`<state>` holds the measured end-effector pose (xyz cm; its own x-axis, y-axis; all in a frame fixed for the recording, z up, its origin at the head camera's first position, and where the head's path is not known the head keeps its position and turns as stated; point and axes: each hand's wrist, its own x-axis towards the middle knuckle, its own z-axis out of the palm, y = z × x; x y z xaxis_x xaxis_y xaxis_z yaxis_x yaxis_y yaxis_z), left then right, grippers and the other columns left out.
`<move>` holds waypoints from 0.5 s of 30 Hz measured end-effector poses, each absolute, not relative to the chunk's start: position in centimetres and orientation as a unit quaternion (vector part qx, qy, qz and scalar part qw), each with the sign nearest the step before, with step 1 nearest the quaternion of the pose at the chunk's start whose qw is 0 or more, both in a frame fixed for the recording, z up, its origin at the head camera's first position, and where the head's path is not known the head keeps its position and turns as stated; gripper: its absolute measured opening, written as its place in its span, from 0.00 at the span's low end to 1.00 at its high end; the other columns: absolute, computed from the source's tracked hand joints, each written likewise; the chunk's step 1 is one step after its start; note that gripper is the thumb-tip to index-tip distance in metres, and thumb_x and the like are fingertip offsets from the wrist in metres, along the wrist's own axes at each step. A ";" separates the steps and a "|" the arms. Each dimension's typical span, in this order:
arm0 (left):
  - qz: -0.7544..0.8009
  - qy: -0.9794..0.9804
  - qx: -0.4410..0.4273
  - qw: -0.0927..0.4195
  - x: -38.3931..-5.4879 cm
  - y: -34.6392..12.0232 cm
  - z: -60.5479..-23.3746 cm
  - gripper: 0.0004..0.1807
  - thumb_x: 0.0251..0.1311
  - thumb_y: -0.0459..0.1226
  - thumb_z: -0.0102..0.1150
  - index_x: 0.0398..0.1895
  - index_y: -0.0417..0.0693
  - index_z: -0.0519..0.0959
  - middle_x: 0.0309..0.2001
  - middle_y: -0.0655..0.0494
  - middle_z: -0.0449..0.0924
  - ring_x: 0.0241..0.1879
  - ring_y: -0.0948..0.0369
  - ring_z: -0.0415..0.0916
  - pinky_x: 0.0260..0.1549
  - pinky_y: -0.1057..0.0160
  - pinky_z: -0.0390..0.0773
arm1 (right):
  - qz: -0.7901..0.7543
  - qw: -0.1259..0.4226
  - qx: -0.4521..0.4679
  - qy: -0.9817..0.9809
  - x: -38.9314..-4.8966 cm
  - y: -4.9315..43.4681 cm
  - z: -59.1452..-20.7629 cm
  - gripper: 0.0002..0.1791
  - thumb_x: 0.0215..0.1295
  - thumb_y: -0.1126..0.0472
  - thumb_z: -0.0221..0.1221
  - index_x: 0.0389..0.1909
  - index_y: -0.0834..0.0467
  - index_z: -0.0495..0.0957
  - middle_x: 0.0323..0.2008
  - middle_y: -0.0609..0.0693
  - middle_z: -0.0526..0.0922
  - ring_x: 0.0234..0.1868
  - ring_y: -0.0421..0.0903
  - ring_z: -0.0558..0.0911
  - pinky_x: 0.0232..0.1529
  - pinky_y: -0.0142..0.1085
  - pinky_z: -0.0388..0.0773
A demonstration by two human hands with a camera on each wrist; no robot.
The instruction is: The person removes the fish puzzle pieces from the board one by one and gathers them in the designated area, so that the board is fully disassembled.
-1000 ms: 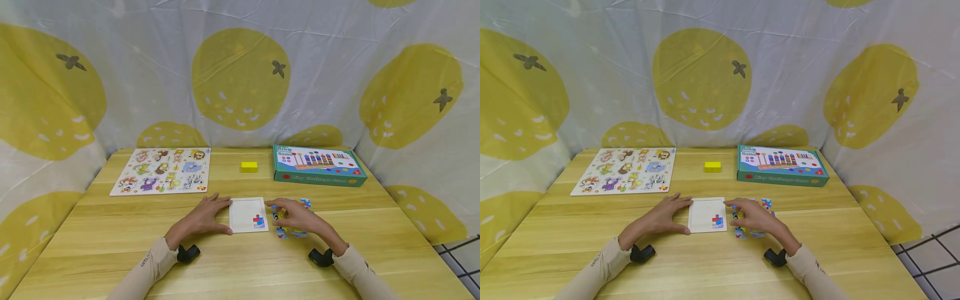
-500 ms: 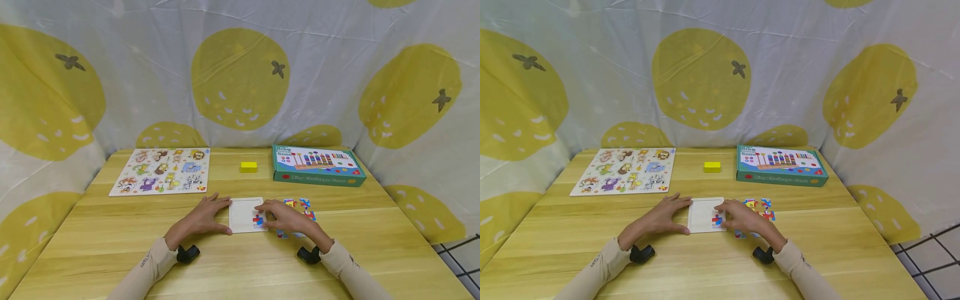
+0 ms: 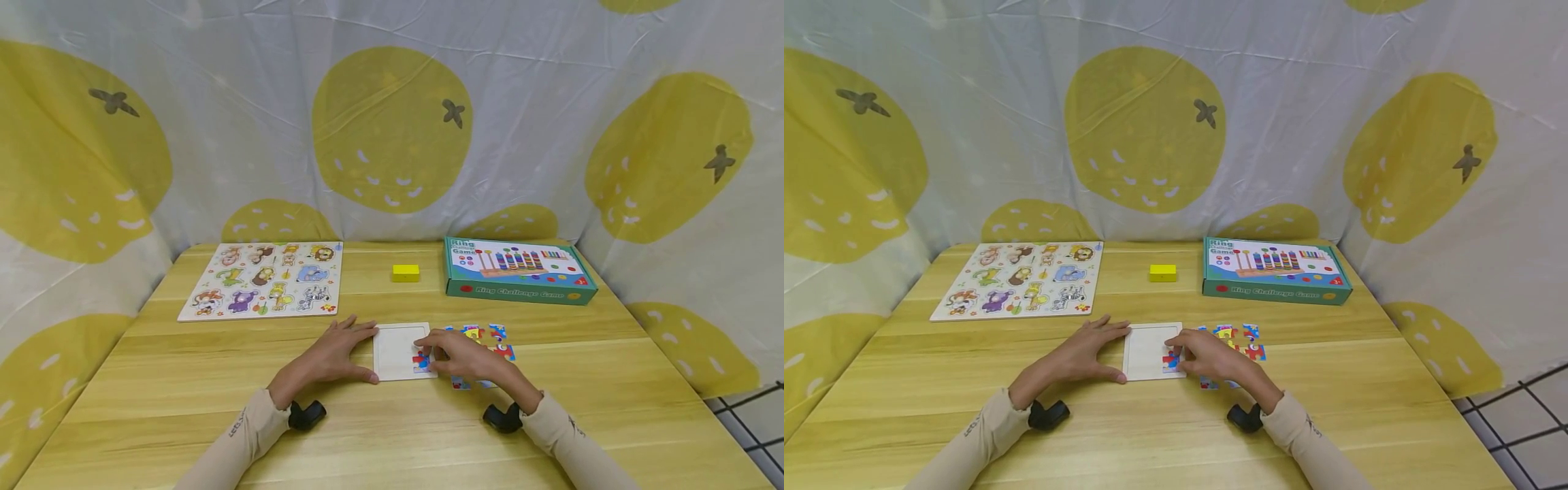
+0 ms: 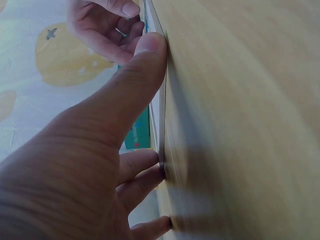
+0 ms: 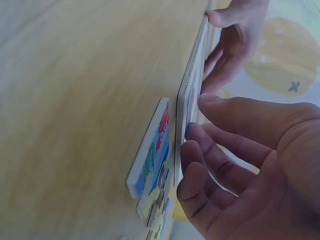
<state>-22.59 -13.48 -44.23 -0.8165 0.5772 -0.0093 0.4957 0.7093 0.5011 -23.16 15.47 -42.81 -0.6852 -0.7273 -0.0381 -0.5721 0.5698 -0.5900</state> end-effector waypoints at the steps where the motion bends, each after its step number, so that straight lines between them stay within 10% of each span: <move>1: 0.246 0.921 0.291 0.083 -22.6 -13.5 -44.3 0.50 0.43 0.63 0.68 0.69 0.49 0.67 0.71 0.52 0.61 0.72 0.39 0.45 0.65 0.32 0.44 | -0.278 0.139 -0.371 0.875 -23.1 15.4 -42.8 0.23 0.62 0.65 0.62 0.59 0.64 0.75 0.40 0.47 0.77 0.32 0.40 0.72 0.34 0.29 0.72; 15: 0.244 0.921 0.292 0.082 -22.6 -13.5 -44.3 0.50 0.43 0.63 0.68 0.69 0.49 0.67 0.71 0.51 0.61 0.72 0.39 0.45 0.66 0.32 0.43 | -0.349 0.154 -0.336 0.861 -23.2 15.5 -43.2 0.16 0.66 0.70 0.56 0.54 0.66 0.78 0.42 0.51 0.80 0.37 0.41 0.74 0.37 0.29 0.75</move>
<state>-22.58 -13.53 -44.34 -0.8165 0.5774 -0.0076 0.4977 0.7104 0.4977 -23.16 15.52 -43.18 -0.7276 -0.6853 -0.0306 -0.4710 0.5314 -0.7041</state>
